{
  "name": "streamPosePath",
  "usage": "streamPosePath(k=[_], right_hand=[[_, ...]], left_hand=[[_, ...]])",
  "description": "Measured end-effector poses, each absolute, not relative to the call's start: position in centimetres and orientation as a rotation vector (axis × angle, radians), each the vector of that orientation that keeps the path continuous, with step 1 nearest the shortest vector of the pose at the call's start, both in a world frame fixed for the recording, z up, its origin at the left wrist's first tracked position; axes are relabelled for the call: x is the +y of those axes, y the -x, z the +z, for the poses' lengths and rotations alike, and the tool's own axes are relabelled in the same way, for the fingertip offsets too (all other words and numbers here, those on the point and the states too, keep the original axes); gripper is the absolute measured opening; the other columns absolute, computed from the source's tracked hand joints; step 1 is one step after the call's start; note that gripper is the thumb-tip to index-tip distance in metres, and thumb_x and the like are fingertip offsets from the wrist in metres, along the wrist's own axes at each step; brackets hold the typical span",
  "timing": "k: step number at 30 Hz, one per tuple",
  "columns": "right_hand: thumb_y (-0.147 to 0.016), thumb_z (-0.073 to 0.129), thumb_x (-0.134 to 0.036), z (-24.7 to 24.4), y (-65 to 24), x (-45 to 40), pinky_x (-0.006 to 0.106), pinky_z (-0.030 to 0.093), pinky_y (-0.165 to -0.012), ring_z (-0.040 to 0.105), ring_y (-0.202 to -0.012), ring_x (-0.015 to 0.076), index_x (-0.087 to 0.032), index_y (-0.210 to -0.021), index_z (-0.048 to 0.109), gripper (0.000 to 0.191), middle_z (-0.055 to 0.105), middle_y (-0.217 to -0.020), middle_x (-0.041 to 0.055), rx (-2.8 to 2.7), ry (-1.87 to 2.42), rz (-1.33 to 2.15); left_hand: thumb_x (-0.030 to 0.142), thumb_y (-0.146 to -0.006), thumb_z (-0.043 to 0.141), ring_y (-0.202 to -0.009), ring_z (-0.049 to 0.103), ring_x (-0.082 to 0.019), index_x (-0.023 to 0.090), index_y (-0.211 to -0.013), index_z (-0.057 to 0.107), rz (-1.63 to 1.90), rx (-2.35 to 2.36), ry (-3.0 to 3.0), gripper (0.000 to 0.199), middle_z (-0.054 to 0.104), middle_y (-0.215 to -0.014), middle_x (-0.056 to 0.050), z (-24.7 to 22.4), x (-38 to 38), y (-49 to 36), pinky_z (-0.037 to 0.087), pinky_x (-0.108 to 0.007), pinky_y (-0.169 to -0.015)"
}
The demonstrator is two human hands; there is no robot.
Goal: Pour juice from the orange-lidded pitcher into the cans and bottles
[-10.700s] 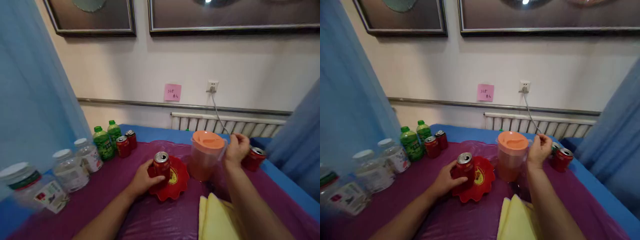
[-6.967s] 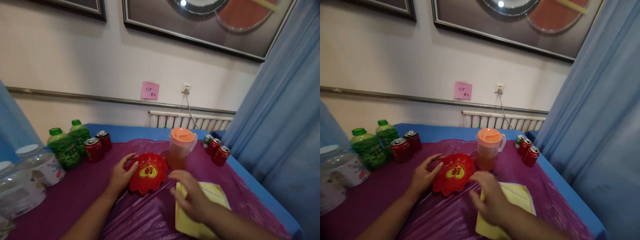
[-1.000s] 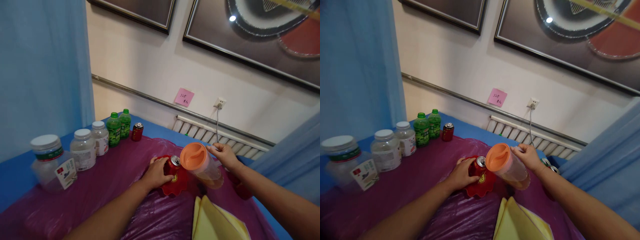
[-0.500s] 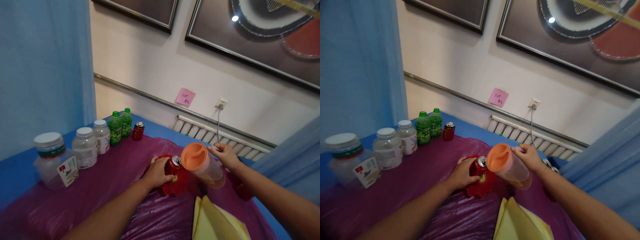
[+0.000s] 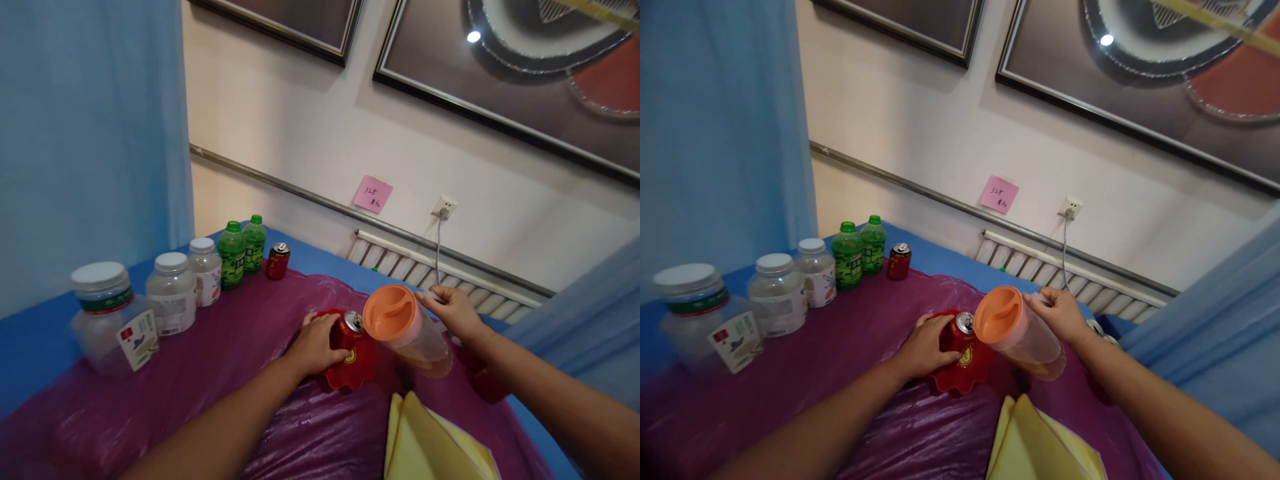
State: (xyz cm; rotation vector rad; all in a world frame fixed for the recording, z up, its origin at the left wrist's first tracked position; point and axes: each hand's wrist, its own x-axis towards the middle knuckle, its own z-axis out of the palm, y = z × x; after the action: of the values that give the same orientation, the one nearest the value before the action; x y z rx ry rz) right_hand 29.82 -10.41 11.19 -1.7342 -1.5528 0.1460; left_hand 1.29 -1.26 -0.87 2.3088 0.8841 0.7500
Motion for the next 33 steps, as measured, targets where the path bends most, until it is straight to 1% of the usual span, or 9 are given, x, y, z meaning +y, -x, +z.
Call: streamPosePath(k=[6,14,25,33], right_hand=[[-0.079,0.063,-0.068,11.38,-29.85,-10.44,0.026,0.019,-0.045,0.022,-0.051,0.0092,-0.025,-0.054,0.028,0.061,0.021,-0.055,-0.0060,-1.568,1.731,0.130],[-0.080,0.064,-0.069,11.19,-30.10,-10.47,0.026,0.019,-0.045,0.022,-0.050,0.0091,-0.024,-0.054,0.029,0.062,0.023,-0.054,-0.0057,-1.565,1.726,0.124],[-0.079,0.064,-0.067,11.21,-30.25,-10.47,0.027,0.018,-0.048,0.022,-0.053,0.0100,-0.025,-0.056,0.029,0.059,0.021,-0.058,-0.0055,-1.554,1.745,0.140],[-0.078,0.065,-0.066,11.29,-30.21,-10.62,0.026,0.020,-0.046,0.024,-0.052,0.0096,-0.025,-0.055,0.030,0.059,0.023,-0.056,-0.0054,-1.537,1.735,0.127]], left_hand=[[0.038,-0.067,0.083,-0.123,0.062,-0.035,0.022,-0.129,0.061,0.728,0.875,-2.312,0.067,0.070,-0.131,-0.010,-0.83,-1.29,-1.28,0.031,-0.052,-0.115],[0.038,-0.067,0.082,-0.123,0.062,-0.036,0.024,-0.128,0.061,0.715,0.860,-2.311,0.066,0.070,-0.131,-0.010,-0.76,-1.23,-1.19,0.031,-0.052,-0.116],[0.038,-0.068,0.083,-0.124,0.061,-0.035,0.022,-0.130,0.060,0.710,0.871,-2.314,0.068,0.069,-0.132,-0.011,-0.85,-1.27,-1.27,0.030,-0.052,-0.115],[0.038,-0.067,0.083,-0.123,0.061,-0.035,0.023,-0.129,0.060,0.706,0.864,-2.313,0.068,0.069,-0.131,-0.010,-0.88,-1.26,-1.19,0.030,-0.052,-0.115]])
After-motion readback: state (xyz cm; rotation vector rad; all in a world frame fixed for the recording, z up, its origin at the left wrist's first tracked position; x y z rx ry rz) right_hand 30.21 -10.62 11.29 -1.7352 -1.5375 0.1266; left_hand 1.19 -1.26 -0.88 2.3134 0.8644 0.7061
